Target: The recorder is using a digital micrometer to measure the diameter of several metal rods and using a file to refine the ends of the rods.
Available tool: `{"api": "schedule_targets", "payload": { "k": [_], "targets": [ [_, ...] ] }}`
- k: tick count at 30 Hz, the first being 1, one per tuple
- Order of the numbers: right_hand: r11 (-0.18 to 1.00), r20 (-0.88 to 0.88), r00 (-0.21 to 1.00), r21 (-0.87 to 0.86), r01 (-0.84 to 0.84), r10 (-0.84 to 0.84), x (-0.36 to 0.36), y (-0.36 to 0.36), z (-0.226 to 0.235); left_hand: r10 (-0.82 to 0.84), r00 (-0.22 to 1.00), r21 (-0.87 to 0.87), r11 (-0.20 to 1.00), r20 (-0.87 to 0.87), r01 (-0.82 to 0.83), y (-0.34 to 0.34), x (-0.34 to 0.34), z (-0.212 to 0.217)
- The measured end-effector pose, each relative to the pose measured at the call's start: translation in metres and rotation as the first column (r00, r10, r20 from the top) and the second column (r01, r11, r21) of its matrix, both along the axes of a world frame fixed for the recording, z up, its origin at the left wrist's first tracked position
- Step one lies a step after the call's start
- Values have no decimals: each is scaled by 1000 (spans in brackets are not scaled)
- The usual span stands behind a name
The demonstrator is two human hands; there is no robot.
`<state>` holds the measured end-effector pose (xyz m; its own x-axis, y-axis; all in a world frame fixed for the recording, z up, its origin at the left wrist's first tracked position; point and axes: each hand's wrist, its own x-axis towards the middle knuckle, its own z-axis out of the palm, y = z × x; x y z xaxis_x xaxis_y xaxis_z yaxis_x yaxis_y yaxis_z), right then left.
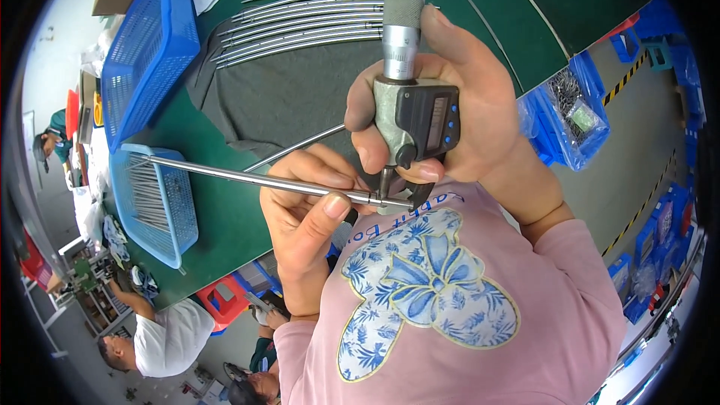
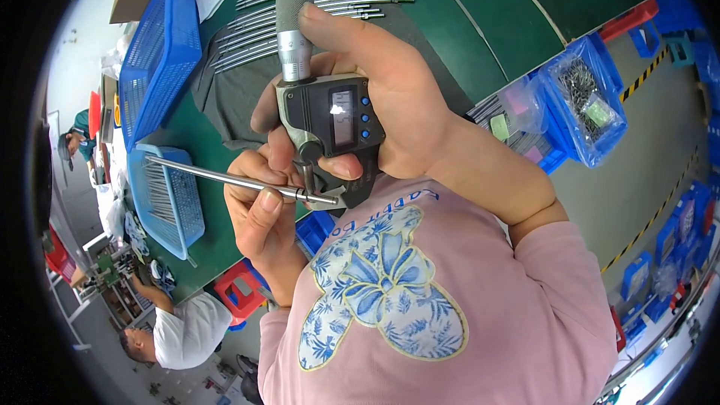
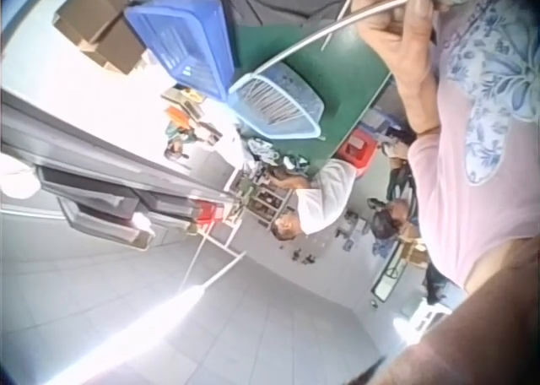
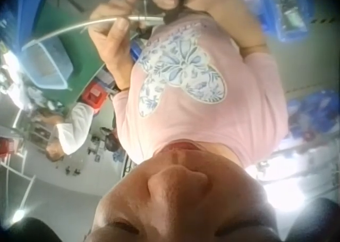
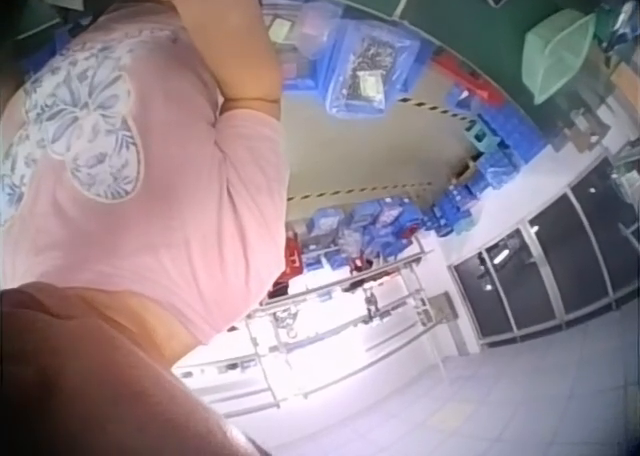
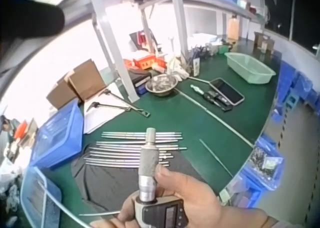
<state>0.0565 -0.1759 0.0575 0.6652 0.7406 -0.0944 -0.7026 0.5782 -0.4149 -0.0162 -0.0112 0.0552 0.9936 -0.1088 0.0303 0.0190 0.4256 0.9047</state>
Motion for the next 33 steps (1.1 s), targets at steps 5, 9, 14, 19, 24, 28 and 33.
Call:
{"api": "schedule_targets", "payload": {
  "k": [5, 9, 14, 19, 24, 28, 33],
  "targets": [
    [1000, 11, 1000, 12, 1, -1, 0, 0, -2, -4, 1000, -6, 1000, 1, 4, -1, 0, -1],
    [1000, -54, 998, 13, -11, 11, -1, 3, -1, 4, 1000, -4, 1000, 1, -4, 1, 0, -1],
    [1000, -47, 999, 13, -16, 17, -3, 3, -1, 14, 1000, 3, 1000, -6, -14, 1, -1, 1],
    [1000, -53, 999, 15, 2, -2, -4, 1, 1, 20, 1000, 8, 1000, 2, -20, -1, -2, 2],
    [999, -50, 999, -32, -1, 0, -2, 0, 4, 16, 1000, 0, 1000, -20, -16, -1, -2, 1],
    [999, -20, 1000, -33, 11, -12, -3, 0, 1, 4, 1000, -1, 1000, -5, -4, -2, -1, 0],
    [1000, -60, 998, 13, -9, 10, -3, 1, -1, 22, 1000, 24, 999, -4, -22, -2, -1, 1]
  ]
}}
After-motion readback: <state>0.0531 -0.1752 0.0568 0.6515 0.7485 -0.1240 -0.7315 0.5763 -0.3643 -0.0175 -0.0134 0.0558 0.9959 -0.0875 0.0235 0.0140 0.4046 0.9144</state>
